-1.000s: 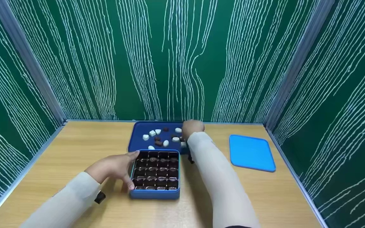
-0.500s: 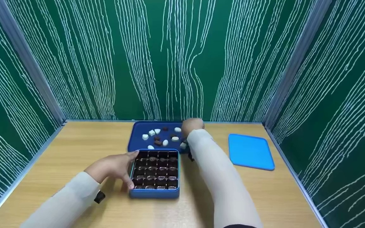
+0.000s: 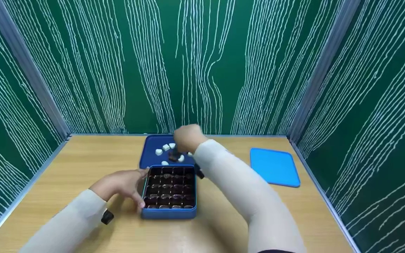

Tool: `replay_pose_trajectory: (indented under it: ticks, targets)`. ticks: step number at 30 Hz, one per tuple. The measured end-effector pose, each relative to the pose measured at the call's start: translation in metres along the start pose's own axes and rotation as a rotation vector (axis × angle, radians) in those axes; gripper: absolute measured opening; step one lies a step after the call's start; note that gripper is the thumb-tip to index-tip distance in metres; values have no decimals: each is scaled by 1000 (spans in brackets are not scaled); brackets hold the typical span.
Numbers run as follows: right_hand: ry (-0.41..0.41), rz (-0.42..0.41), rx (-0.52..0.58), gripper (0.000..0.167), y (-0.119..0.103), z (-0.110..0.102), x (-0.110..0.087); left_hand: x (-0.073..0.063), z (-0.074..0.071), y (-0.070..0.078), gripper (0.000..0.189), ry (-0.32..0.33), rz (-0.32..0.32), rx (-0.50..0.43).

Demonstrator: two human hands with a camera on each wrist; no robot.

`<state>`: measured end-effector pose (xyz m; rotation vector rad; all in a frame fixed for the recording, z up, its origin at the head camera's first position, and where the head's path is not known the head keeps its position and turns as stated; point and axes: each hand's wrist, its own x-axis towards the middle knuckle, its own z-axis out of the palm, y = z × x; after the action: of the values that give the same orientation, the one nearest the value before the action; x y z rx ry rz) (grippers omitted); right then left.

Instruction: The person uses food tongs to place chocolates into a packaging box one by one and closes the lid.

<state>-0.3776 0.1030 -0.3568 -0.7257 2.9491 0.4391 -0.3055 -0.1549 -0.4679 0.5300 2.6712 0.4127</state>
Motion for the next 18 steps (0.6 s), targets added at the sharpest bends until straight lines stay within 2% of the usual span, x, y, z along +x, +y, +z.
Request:
replay_pose_trajectory:
  ticks: [4, 8, 12, 18]
  targets:
    - [-24, -86, -11, 26, -31, -11, -4, -1, 0, -1, 151, -3, -24, -8]
    - [-67, -129, -60, 26, -55, -16, 1, -1, 0, 1, 148, 3, -52, -41]
    - [-110, -139, -112, 24, -69, -15, 10, -2, 0, 5, 147, -3, -76, -61]
    - [-132, -151, -156, 23, -85, -9, 24, -2, -2, 9, 149, -15, -104, -20]
